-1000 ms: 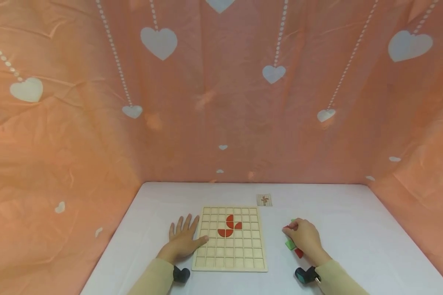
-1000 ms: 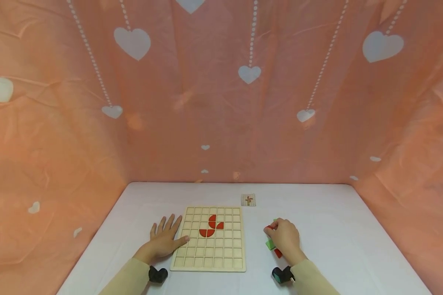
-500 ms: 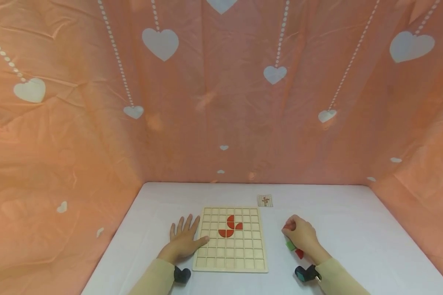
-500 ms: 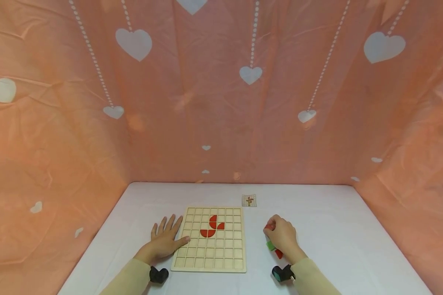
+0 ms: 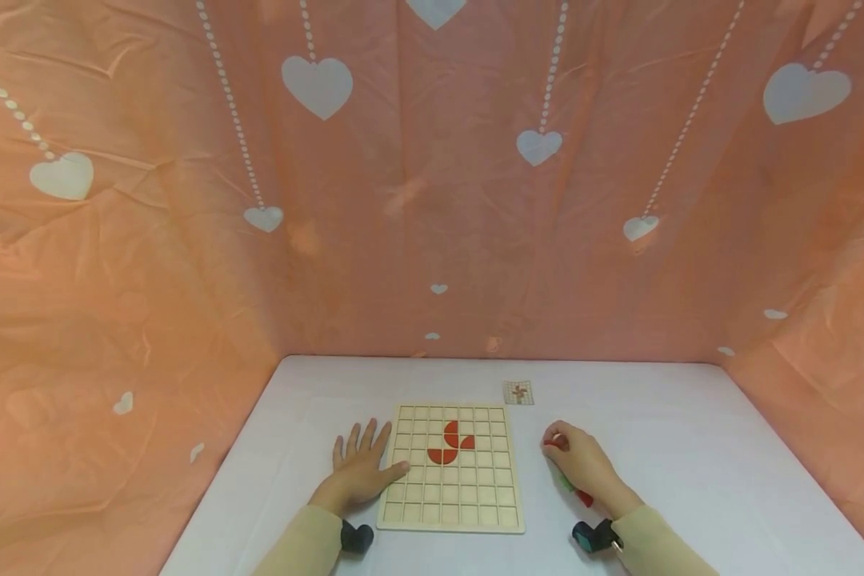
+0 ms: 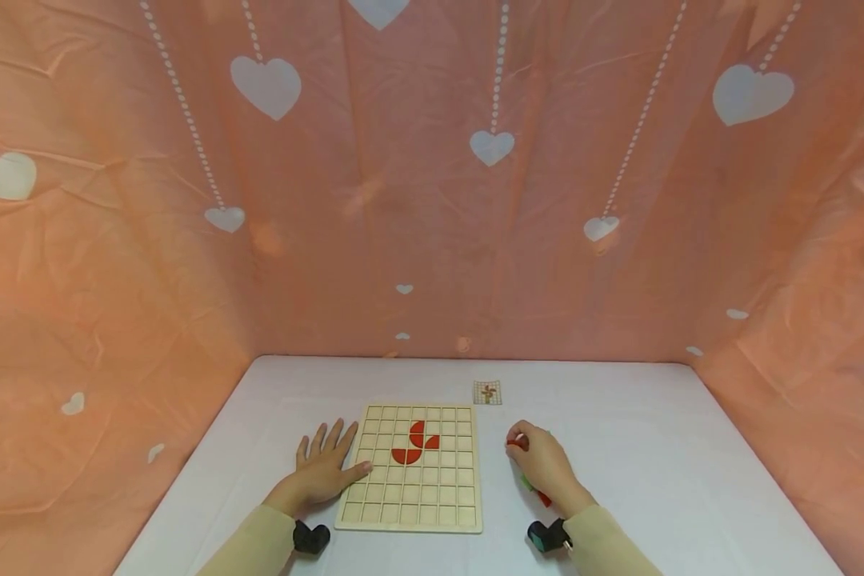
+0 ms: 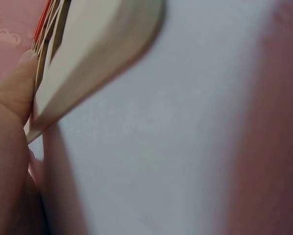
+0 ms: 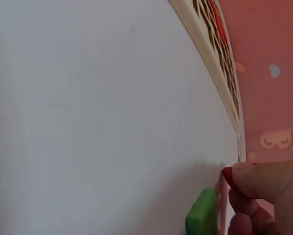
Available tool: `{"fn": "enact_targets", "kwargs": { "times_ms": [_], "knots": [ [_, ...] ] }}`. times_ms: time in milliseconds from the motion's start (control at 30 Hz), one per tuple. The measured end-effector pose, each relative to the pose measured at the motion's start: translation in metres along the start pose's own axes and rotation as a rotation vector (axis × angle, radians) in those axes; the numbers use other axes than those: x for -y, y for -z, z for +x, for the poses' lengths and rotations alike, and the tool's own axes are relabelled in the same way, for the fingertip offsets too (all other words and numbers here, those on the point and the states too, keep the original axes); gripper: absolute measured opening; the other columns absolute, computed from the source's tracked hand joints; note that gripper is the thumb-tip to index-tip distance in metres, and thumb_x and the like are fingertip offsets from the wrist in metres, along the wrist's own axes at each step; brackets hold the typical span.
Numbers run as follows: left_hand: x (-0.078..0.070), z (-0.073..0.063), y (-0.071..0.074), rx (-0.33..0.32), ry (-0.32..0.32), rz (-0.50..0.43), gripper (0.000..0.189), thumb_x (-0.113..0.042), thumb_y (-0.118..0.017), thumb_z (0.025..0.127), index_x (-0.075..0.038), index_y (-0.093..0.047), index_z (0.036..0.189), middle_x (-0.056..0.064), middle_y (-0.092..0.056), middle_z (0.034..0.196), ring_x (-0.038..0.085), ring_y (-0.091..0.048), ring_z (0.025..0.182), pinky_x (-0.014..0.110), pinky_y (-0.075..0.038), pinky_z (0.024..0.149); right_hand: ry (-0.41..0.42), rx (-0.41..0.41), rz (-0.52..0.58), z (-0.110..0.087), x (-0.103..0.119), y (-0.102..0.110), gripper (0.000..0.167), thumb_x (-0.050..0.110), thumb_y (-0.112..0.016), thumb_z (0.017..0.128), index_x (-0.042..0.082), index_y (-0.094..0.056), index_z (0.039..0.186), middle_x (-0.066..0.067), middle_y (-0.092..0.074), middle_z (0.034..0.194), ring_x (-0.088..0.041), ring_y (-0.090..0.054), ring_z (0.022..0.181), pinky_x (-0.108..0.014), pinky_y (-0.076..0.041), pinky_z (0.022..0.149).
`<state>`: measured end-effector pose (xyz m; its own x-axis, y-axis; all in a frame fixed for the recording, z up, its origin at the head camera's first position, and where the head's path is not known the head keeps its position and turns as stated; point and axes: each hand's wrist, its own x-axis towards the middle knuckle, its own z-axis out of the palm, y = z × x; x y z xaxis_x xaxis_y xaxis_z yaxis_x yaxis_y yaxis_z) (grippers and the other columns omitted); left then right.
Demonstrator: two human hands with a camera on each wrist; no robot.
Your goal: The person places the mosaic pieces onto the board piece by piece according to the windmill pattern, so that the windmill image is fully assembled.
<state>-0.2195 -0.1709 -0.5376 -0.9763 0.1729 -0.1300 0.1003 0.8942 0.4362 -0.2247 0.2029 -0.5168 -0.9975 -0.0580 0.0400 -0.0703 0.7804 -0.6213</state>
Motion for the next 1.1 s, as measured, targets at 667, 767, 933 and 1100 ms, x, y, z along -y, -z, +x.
{"fn": "enact_targets", "kwargs": {
  "times_ms": [667, 767, 933, 1100],
  "knots": [
    [-0.002, -0.002, 0.003, 0.017, 0.013, -0.012, 0.09, -0.064, -0.052, 0.089, -0.009, -0.022, 0.154, 0.02, -0.01, 0.159, 0.044, 0.003, 0.144, 0.061, 0.014, 0.109, 0.12, 0.17, 0.077, 0.025, 0.045, -0.016, 0.015, 0.02, -0.074, 0.087, 0.018, -0.059, 0.089, 0.004, -0.059, 0.075, -0.015, -0.053, 0.07, -0.031, -0.044, 0.063],
    [-0.001, -0.003, 0.004, 0.017, 0.007, -0.012, 0.09, -0.064, -0.052, 0.089, -0.01, -0.022, 0.155, 0.019, -0.009, 0.16, 0.043, 0.003, 0.144, 0.061, 0.014, 0.109, 0.165, 0.223, 0.058, 0.03, 0.054, -0.027, 0.013, 0.022, -0.073, 0.088, 0.02, -0.06, 0.091, 0.006, -0.059, 0.077, -0.013, -0.053, 0.073, -0.031, -0.045, 0.067],
    [-0.001, -0.002, 0.003, 0.006, -0.003, -0.027, 0.089, -0.064, -0.053, 0.089, -0.01, -0.024, 0.154, 0.019, -0.01, 0.16, 0.043, 0.002, 0.144, 0.061, 0.013, 0.109, 0.228, 0.191, 0.043, 0.034, 0.061, -0.04, 0.012, 0.018, -0.071, 0.09, 0.017, -0.06, 0.093, 0.007, -0.057, 0.077, -0.011, -0.053, 0.071, -0.031, -0.046, 0.066],
    [0.001, -0.002, 0.003, 0.011, 0.001, -0.025, 0.09, -0.065, -0.052, 0.089, -0.011, -0.023, 0.154, 0.019, -0.009, 0.16, 0.043, 0.003, 0.144, 0.061, 0.013, 0.109, 0.227, 0.151, 0.07, 0.035, 0.062, -0.048, 0.013, 0.017, -0.071, 0.09, 0.017, -0.057, 0.09, 0.008, -0.056, 0.077, -0.011, -0.052, 0.072, -0.03, -0.045, 0.067]
  ]
}}
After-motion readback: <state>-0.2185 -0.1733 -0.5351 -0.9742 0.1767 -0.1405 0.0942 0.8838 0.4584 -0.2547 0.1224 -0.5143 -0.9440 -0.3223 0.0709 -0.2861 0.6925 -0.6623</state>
